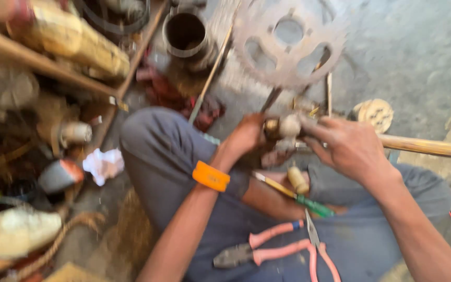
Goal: The person sits on the floor and uses a hammer and screwdriver to tap and adjust a red cylindrical mechanical component. They repeatedly strike the part and rotate it to work on different sides, then attach it to a metal gear plate.
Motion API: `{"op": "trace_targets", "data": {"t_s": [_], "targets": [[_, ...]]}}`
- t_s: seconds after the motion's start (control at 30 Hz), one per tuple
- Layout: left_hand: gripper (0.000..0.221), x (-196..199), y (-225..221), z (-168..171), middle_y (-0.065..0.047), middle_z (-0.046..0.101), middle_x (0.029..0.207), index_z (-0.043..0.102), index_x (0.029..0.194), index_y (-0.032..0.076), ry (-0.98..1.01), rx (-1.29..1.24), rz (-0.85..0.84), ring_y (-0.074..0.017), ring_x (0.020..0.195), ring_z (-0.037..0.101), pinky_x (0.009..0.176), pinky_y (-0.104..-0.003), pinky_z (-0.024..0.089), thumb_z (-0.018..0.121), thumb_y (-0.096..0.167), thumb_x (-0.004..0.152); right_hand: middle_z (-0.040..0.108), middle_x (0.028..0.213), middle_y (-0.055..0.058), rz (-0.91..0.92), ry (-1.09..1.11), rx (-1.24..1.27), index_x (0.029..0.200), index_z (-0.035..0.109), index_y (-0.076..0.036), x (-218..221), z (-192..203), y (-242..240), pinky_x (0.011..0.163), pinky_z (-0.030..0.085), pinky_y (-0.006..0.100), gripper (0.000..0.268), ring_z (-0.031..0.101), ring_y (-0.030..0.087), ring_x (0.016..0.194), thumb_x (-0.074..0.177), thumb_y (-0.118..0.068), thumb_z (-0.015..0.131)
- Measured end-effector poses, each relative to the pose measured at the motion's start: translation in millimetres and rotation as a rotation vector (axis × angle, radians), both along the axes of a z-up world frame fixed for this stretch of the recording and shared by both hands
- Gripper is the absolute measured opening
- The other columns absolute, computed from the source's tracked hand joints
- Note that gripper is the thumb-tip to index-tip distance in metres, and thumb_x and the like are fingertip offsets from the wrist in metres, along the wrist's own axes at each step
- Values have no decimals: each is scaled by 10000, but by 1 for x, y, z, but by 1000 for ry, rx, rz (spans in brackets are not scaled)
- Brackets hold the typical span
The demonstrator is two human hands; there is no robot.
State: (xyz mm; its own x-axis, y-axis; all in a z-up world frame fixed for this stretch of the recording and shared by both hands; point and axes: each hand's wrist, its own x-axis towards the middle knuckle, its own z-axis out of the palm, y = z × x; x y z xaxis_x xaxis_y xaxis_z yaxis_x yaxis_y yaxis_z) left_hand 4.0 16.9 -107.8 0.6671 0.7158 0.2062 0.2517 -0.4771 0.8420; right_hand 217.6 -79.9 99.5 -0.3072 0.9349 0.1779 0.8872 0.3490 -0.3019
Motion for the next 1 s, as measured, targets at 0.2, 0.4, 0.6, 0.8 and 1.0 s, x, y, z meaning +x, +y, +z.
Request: {"op": "trace_targets", "data": {"t_s": [0.2, 0.4, 0.6, 0.8, 1.0], "targets": [[569, -6, -4, -18, -244, 759, 1075, 721, 1215, 48, 35, -212, -24, -402, 1011, 754, 869, -428, 596, 861, 206, 686, 718, 1026, 80, -40, 247, 54, 1168, 698, -168, 2, -12, -13, 632, 525, 412, 274, 683, 297, 773, 909, -249, 738], [713, -5, 1, 33, -245, 732, 1061, 654, 1219, 28, 123, -169, -10, -383, 983, 742, 861, -418, 574, 922, 234, 591, 726, 866, 84, -84, -4, -73, 1215, 754, -170, 6, -17, 1, 574, 520, 436, 379, 697, 326, 716, 861, -306, 751], [678, -1, -4, 37, -203, 742, 1103, 664, 1250, 69, 168, -154, -11, -383, 1041, 717, 883, -430, 578, 896, 252, 640, 735, 894, 182, -390, 150, -201, 1192, 717, -126, 37, -41, -12, 705, 536, 510, 388, 694, 407, 822, 963, -437, 684], [600, 0, 5, 45, -181, 766, 1074, 735, 1138, 86, 401, -128, 43, -352, 1002, 727, 861, -428, 581, 950, 252, 603, 733, 886, 238, -442, -10, -493, 1186, 705, -94, 81, -98, 15, 761, 532, 569, 517, 696, 453, 888, 968, -551, 597], [567, -4, -4, 84, -69, 774, 1129, 700, 1199, 5, 8, -687, -35, -134, 1019, 722, 944, -319, 599, 933, 118, 695, 742, 1001, 198, -340, 51, -535, 1179, 730, -115, 89, -144, 11, 799, 548, 543, 529, 703, 412, 953, 921, -562, 614]]}}
